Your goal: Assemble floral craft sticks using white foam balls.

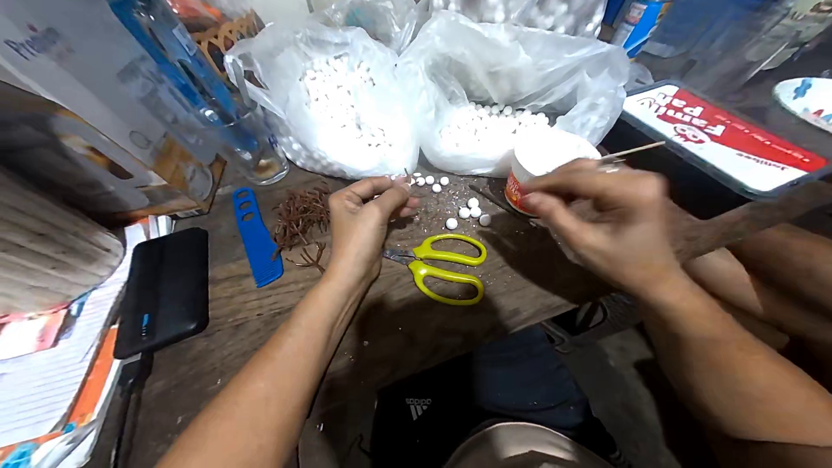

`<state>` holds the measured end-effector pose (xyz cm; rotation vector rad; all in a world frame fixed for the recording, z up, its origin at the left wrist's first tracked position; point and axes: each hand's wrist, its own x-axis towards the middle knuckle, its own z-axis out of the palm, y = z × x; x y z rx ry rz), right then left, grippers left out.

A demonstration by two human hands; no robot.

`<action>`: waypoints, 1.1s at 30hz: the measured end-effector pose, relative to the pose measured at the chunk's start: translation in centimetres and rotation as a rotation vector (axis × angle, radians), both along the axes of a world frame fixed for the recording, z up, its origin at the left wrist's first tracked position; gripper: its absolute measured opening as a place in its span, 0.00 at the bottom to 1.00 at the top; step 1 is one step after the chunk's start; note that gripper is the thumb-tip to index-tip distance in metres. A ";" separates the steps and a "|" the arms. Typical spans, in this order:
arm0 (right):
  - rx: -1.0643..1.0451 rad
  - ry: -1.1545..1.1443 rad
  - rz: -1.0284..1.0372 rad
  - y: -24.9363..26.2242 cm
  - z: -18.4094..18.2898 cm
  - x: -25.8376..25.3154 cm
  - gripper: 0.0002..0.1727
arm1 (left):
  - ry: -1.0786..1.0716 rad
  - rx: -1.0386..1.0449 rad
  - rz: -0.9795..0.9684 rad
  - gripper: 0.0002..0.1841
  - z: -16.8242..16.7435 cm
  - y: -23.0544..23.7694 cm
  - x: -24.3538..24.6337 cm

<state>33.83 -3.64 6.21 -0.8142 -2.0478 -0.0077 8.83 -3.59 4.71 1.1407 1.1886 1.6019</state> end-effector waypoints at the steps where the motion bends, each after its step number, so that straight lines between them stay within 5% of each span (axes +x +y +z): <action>1: -0.033 -0.048 0.023 0.5 -0.2 -1.1 0.12 | 0.020 0.017 0.004 0.09 0.0 0.0 -0.2; 12: -0.401 -0.440 -0.081 8.3 1.2 -8.8 0.10 | 0.126 0.075 0.115 0.08 -0.7 -0.2 -1.9; 20: -0.466 -0.537 -0.105 10.0 -0.3 -9.5 0.08 | 0.222 0.106 0.037 0.06 -1.3 -1.2 -1.8; 24: -0.472 -0.166 0.045 9.3 0.3 -8.3 0.07 | 0.237 0.122 0.024 0.04 -1.5 -1.3 -1.6; 28: -0.954 0.528 0.365 7.7 1.1 -8.5 0.11 | 0.267 0.164 0.032 0.04 -1.5 -1.4 -1.2; 33: -1.147 0.669 0.531 7.3 0.9 -8.5 0.15 | 0.303 0.248 0.040 0.05 -1.5 -1.4 -1.2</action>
